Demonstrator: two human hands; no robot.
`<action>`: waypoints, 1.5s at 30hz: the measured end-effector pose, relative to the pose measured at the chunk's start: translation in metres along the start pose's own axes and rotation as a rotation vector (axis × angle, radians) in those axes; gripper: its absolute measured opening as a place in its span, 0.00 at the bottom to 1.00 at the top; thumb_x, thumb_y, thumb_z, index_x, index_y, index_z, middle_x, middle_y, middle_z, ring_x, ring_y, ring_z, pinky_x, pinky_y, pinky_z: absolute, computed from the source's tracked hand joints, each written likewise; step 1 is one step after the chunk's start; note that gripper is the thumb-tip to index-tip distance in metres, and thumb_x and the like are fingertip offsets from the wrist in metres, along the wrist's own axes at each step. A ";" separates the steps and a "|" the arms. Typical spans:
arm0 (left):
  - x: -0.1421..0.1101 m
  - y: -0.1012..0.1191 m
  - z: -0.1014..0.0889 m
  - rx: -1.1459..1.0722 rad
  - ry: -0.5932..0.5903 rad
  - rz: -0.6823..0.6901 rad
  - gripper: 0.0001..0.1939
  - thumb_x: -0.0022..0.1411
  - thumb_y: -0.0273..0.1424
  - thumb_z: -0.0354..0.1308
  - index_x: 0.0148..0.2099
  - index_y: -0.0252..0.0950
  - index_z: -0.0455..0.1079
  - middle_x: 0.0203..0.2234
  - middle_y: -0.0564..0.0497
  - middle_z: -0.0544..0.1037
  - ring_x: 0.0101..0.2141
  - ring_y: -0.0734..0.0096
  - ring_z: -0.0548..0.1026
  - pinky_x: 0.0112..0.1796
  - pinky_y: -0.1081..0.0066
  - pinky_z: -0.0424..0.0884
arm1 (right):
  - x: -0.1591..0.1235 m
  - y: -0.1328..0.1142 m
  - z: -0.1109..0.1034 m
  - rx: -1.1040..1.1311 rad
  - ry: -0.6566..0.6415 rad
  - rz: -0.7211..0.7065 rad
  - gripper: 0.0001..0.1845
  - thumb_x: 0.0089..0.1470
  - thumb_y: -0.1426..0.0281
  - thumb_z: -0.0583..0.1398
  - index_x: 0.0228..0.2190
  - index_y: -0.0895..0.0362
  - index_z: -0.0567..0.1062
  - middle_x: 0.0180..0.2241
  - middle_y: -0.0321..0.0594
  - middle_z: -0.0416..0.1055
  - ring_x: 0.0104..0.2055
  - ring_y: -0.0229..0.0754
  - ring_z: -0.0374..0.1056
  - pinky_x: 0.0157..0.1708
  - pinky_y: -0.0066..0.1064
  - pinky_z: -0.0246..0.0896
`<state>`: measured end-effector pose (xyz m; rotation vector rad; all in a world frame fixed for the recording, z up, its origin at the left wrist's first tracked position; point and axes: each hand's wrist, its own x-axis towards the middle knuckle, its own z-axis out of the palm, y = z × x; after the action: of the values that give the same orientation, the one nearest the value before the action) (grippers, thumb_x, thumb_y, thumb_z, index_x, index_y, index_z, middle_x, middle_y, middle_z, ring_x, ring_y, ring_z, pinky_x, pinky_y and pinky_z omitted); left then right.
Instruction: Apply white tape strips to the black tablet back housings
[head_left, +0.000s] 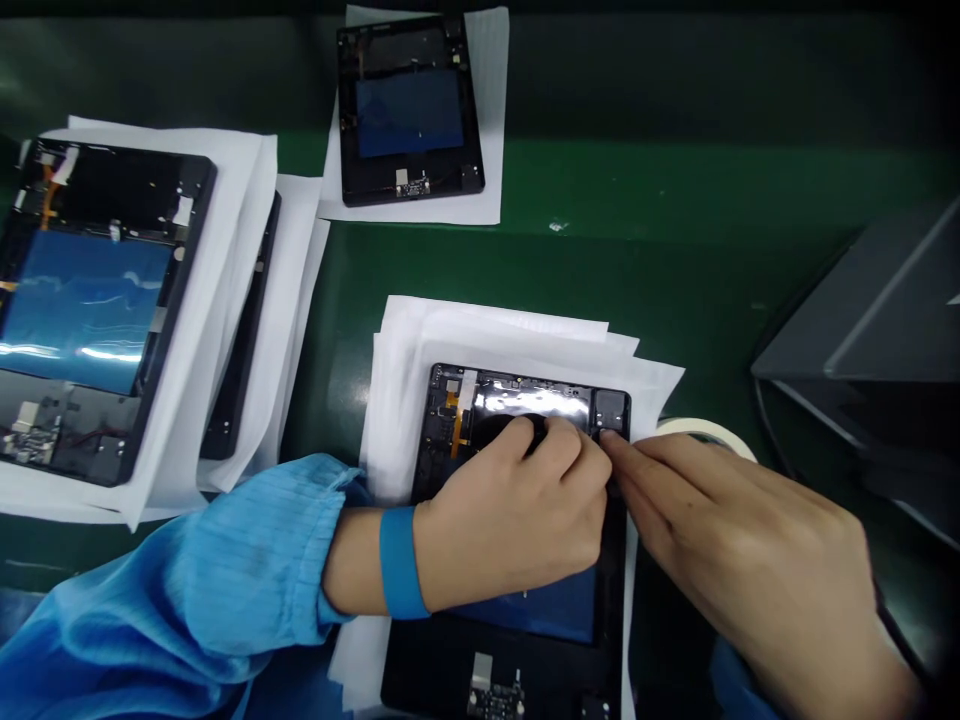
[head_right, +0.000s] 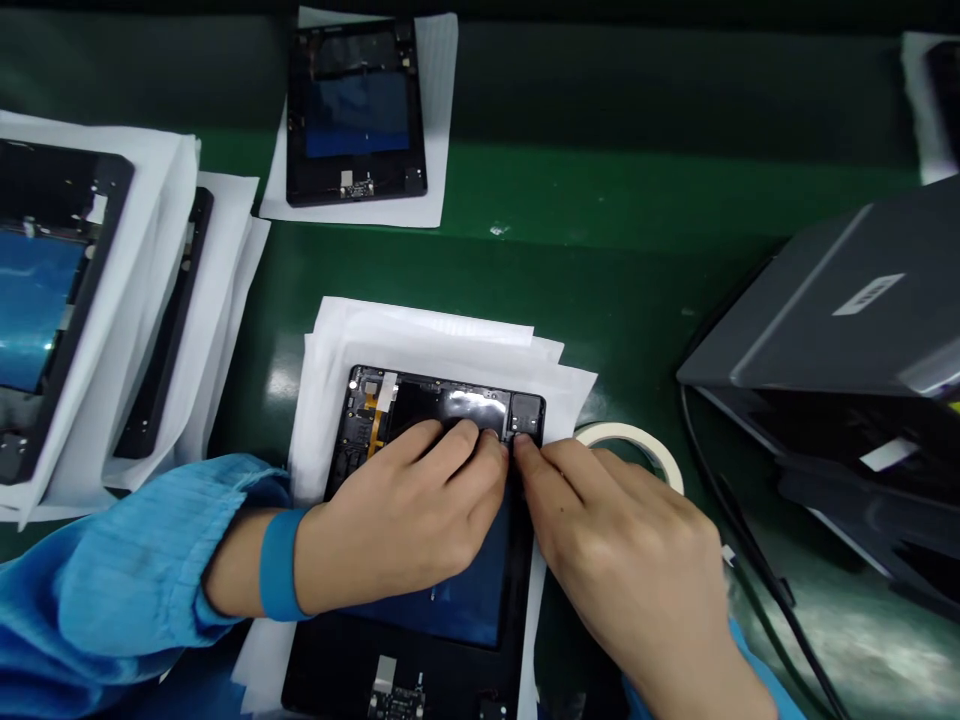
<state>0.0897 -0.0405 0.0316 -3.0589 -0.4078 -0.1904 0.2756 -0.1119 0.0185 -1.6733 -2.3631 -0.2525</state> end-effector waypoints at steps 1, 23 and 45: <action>0.000 0.000 0.001 0.000 -0.008 0.000 0.17 0.72 0.24 0.47 0.55 0.24 0.74 0.47 0.37 0.78 0.46 0.58 0.76 0.40 0.63 0.73 | 0.001 -0.001 -0.001 -0.017 -0.002 -0.013 0.08 0.61 0.77 0.58 0.37 0.60 0.79 0.27 0.36 0.73 0.25 0.35 0.58 0.26 0.33 0.47; 0.029 -0.221 0.021 0.164 -0.427 -0.796 0.17 0.67 0.26 0.50 0.53 0.24 0.72 0.49 0.36 0.74 0.53 0.45 0.71 0.52 0.50 0.65 | -0.030 0.001 0.031 0.191 0.257 0.017 0.12 0.60 0.70 0.62 0.46 0.59 0.78 0.34 0.37 0.77 0.32 0.36 0.70 0.34 0.29 0.61; -0.012 -0.019 -0.143 0.314 -0.079 -0.305 0.17 0.72 0.26 0.43 0.40 0.33 0.73 0.29 0.47 0.75 0.24 0.68 0.70 0.24 0.67 0.67 | -0.048 0.023 0.028 0.398 0.489 0.151 0.06 0.60 0.75 0.60 0.31 0.55 0.76 0.30 0.35 0.77 0.32 0.36 0.74 0.29 0.27 0.65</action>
<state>0.0571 -0.0344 0.1728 -2.6895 -0.8235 -0.0126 0.3104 -0.1395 -0.0220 -1.3963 -1.7810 -0.1315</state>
